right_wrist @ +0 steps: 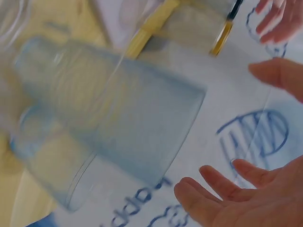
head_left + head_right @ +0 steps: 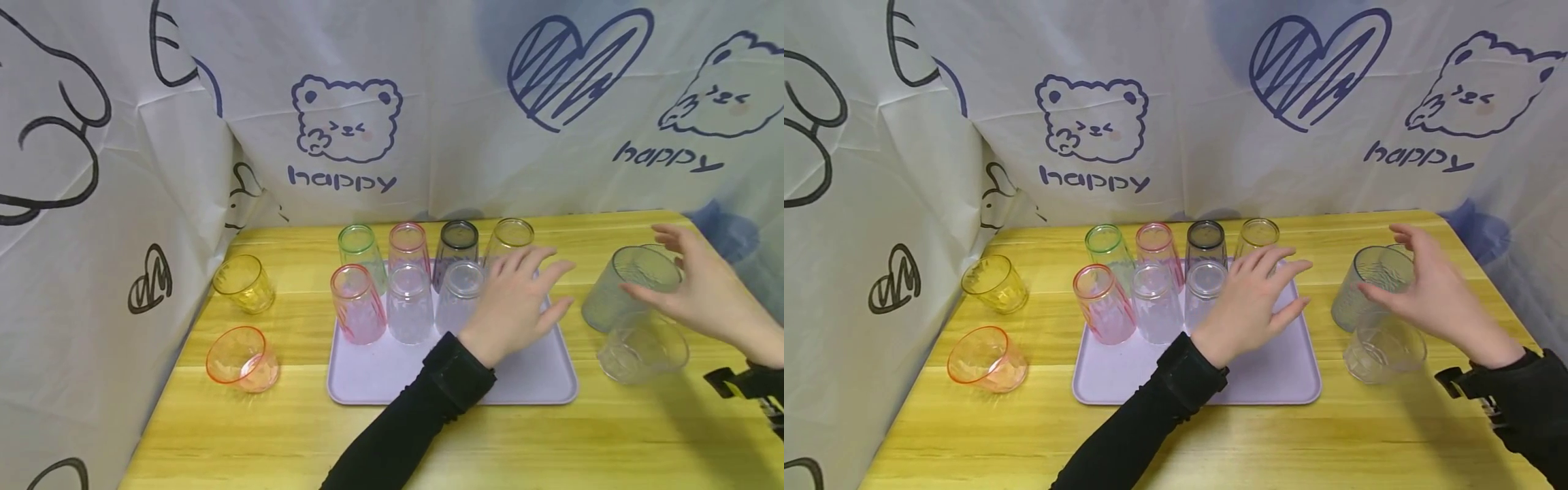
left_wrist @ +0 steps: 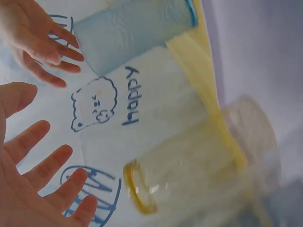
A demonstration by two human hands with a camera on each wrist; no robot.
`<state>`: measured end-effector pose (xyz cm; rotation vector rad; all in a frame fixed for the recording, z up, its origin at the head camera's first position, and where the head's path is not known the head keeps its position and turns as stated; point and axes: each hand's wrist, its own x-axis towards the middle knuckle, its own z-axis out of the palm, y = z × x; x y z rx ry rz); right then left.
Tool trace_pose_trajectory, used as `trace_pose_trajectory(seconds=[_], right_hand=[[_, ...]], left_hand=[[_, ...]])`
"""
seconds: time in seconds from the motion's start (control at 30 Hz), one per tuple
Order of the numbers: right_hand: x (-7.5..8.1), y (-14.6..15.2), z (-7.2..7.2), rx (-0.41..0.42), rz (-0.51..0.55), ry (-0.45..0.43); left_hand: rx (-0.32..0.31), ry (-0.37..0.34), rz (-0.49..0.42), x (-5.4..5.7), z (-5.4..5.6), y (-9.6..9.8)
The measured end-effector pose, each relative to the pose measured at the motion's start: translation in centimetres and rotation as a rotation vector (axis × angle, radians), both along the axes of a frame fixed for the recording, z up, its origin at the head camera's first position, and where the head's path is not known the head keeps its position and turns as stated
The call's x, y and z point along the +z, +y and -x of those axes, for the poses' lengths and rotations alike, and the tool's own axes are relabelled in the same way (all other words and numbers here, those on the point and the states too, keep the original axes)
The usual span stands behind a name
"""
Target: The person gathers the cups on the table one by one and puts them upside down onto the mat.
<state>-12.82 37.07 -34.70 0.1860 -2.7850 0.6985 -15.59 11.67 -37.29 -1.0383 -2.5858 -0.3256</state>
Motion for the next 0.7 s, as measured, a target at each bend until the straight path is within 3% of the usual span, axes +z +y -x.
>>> trace_pose_trajectory(seconds=[0.1, 0.27, 0.5, 0.7], right_hand=[[0.1, 1.3, 0.6, -0.048, -0.001, -0.082], [-0.5, 3.1, 1.3, -0.034, 0.016, -0.172], [-1.8, 4.4, 2.1, 0.010, -0.012, -0.251], [-2.3, 4.3, 2.4, 0.063, -0.038, -0.243]], left_hand=[[-0.035, -0.068, -0.036, -0.3, 0.1, 0.8], [-0.058, -0.162, -0.056, -0.9, 0.0, 2.0], [-0.064, -0.185, -0.044, -1.8, -0.1, 2.9], [-0.064, -0.198, -0.029, -2.2, -0.2, 3.1]])
